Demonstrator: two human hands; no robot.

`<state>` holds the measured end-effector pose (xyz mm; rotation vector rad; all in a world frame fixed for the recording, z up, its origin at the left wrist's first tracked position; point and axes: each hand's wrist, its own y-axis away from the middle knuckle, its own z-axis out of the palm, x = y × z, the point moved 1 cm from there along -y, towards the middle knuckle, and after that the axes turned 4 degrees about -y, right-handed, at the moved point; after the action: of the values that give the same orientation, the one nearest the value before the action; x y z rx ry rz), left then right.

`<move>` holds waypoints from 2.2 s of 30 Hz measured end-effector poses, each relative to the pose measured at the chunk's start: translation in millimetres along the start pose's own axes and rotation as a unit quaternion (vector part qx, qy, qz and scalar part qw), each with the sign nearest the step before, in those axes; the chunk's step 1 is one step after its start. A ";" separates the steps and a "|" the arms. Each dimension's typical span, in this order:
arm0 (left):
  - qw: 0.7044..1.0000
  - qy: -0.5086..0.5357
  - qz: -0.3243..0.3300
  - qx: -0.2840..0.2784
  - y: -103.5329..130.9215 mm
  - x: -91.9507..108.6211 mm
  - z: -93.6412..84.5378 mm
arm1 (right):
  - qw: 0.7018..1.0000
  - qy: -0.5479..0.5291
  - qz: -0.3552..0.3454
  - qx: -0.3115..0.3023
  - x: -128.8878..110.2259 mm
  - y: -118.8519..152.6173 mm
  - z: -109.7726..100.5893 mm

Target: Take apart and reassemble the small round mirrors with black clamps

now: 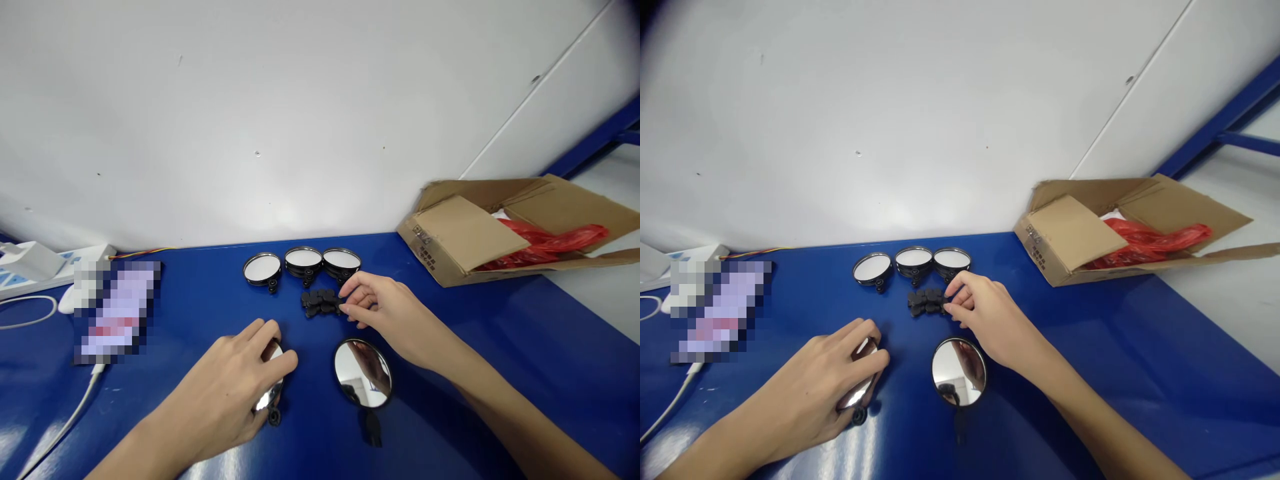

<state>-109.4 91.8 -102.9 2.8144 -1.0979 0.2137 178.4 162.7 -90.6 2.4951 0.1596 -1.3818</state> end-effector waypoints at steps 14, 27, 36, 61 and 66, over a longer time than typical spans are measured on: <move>1.000 0.008 -0.002 -0.009 -1.3 0.8 -1.6 | 1.000 -0.008 0.005 -0.007 -0.9 1.8 1.0; 0.975 0.099 -0.104 0.170 2.9 -5.8 8.9 | 0.991 0.023 -0.133 -0.011 -28.6 18.2 11.4; 0.965 0.151 -0.081 0.197 1.5 -4.4 5.7 | 0.899 0.221 -0.378 -0.023 -25.4 49.0 81.7; 0.886 0.153 -0.255 0.355 1.3 -33.0 6.0 | 0.912 0.343 -0.212 0.070 -81.6 -42.5 81.9; 0.884 0.164 -0.262 0.349 0.6 -31.7 3.7 | 0.911 0.364 -0.187 0.059 -82.9 -44.7 86.7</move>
<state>-132.5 111.8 -112.0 3.3326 -0.1547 1.1753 53.3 182.9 -72.7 3.0768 0.7551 -0.4855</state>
